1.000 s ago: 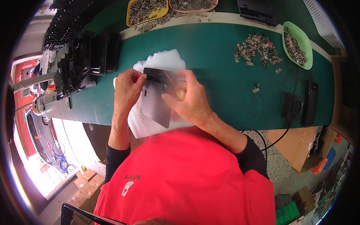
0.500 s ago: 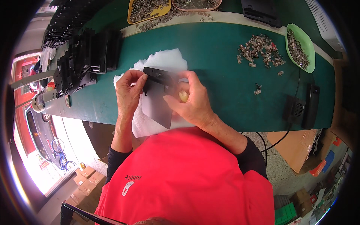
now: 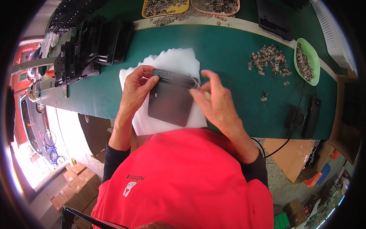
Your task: The person uses a small screwdriver to tighten screws on the back of a black rectangular electronic device. They repeatedly pick up the device, secure fasteners, and place it back on a white foam pad on a green workbench.
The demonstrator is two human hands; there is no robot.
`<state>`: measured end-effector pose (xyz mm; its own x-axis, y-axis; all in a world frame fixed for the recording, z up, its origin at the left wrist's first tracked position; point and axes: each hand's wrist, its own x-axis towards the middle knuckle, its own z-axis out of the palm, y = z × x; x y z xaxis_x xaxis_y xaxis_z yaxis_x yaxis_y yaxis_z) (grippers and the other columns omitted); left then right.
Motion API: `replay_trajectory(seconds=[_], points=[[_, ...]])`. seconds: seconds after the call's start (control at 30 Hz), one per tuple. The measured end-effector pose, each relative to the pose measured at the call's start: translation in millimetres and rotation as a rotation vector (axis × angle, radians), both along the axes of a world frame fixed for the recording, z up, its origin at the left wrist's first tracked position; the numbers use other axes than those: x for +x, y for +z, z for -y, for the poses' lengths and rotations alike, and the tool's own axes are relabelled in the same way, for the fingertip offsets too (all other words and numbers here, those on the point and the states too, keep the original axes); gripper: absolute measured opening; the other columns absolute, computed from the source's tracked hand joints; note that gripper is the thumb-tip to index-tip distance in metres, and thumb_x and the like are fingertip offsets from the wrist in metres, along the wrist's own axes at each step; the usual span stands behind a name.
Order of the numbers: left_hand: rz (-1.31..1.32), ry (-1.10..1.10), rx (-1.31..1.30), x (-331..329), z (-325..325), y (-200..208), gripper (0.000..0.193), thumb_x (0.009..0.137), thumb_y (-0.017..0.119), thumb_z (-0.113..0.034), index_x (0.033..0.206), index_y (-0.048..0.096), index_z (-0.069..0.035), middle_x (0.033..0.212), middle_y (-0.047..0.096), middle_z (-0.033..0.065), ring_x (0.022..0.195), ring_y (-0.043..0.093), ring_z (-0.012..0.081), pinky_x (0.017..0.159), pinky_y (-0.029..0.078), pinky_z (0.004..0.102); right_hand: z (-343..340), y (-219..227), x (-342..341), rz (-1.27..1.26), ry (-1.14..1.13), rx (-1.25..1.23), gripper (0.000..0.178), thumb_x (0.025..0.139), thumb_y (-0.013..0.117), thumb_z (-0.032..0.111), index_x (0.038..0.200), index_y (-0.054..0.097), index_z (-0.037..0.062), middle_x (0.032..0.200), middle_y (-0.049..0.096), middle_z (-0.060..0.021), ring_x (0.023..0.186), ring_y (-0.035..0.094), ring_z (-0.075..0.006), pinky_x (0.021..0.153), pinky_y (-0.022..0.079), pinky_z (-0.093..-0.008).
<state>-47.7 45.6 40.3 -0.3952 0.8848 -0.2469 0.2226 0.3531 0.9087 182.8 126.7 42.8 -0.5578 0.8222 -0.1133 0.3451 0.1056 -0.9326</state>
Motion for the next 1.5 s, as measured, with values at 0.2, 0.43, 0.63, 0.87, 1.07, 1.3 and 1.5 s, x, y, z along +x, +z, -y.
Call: replay_trajectory(seconds=[0.2,0.43,0.63,0.87,1.07,1.3,1.5], points=[[0.121,-0.026,-0.043,-6,2,0,0.026,0.088,0.063,-0.006,0.112,0.065,0.003,0.078,0.063,0.002,0.073,0.061,0.0085,0.067,0.05,0.0248,0,20,-11,0.095,0.213,0.449,0.023,0.094,0.057,0.004,0.114,0.065,0.0047,0.08,0.058,-0.0136,0.067,0.059,-0.0306,0.064,0.05,-0.0375],[0.284,-0.01,-0.054,-11,1,-5,0.024,0.09,0.064,-0.001,0.114,0.065,0.002,0.089,0.068,0.0027,0.079,0.061,0.0073,0.073,0.05,0.0221,5,13,-38,0.421,0.335,0.692,0.031,0.09,0.062,0.008,0.121,0.067,0.0112,0.075,0.059,-0.0088,0.059,0.063,-0.028,0.053,0.052,-0.0378],[0.183,-0.028,-0.069,-10,2,-9,0.023,0.091,0.065,-0.001,0.113,0.065,0.003,0.09,0.068,0.0025,0.079,0.061,0.0072,0.072,0.05,0.0219,4,9,-39,0.402,0.357,0.722,0.035,0.087,0.064,0.008,0.121,0.068,0.0147,0.074,0.059,-0.0073,0.059,0.064,-0.0257,0.053,0.054,-0.0364],[0.324,-0.005,-0.069,-14,3,-6,0.023,0.091,0.067,-0.004,0.113,0.066,0.003,0.093,0.07,0.0029,0.08,0.062,0.0072,0.073,0.05,0.0216,9,16,-44,0.488,0.375,0.832,0.04,0.08,0.064,0.006,0.118,0.07,0.0138,0.073,0.06,-0.0056,0.056,0.064,-0.0223,0.051,0.052,-0.0335],[0.332,0.017,-0.064,-13,2,-5,0.022,0.091,0.07,-0.008,0.11,0.067,0.002,0.092,0.071,0.0034,0.078,0.062,0.0072,0.07,0.05,0.0223,8,16,-55,0.553,0.413,0.864,0.037,0.079,0.063,0.01,0.115,0.071,0.0124,0.072,0.059,-0.0046,0.056,0.064,-0.0199,0.049,0.051,-0.0319],[0.323,0.022,-0.054,-12,-1,-4,0.021,0.088,0.069,-0.006,0.106,0.067,0.004,0.084,0.068,0.0038,0.074,0.061,0.0087,0.068,0.05,0.0236,5,10,-54,0.502,0.411,0.912,0.033,0.079,0.063,0.011,0.111,0.071,0.0117,0.071,0.058,-0.0044,0.056,0.065,-0.0193,0.048,0.051,-0.0315],[0.087,0.023,-0.13,-5,-5,-2,0.018,0.086,0.069,-0.007,0.099,0.066,0.004,0.08,0.067,0.0035,0.072,0.059,0.0088,0.066,0.049,0.0244,4,12,-51,0.502,0.406,0.908,0.033,0.078,0.065,0.008,0.11,0.072,0.0132,0.07,0.057,-0.004,0.055,0.063,-0.0193,0.048,0.05,-0.0319]])
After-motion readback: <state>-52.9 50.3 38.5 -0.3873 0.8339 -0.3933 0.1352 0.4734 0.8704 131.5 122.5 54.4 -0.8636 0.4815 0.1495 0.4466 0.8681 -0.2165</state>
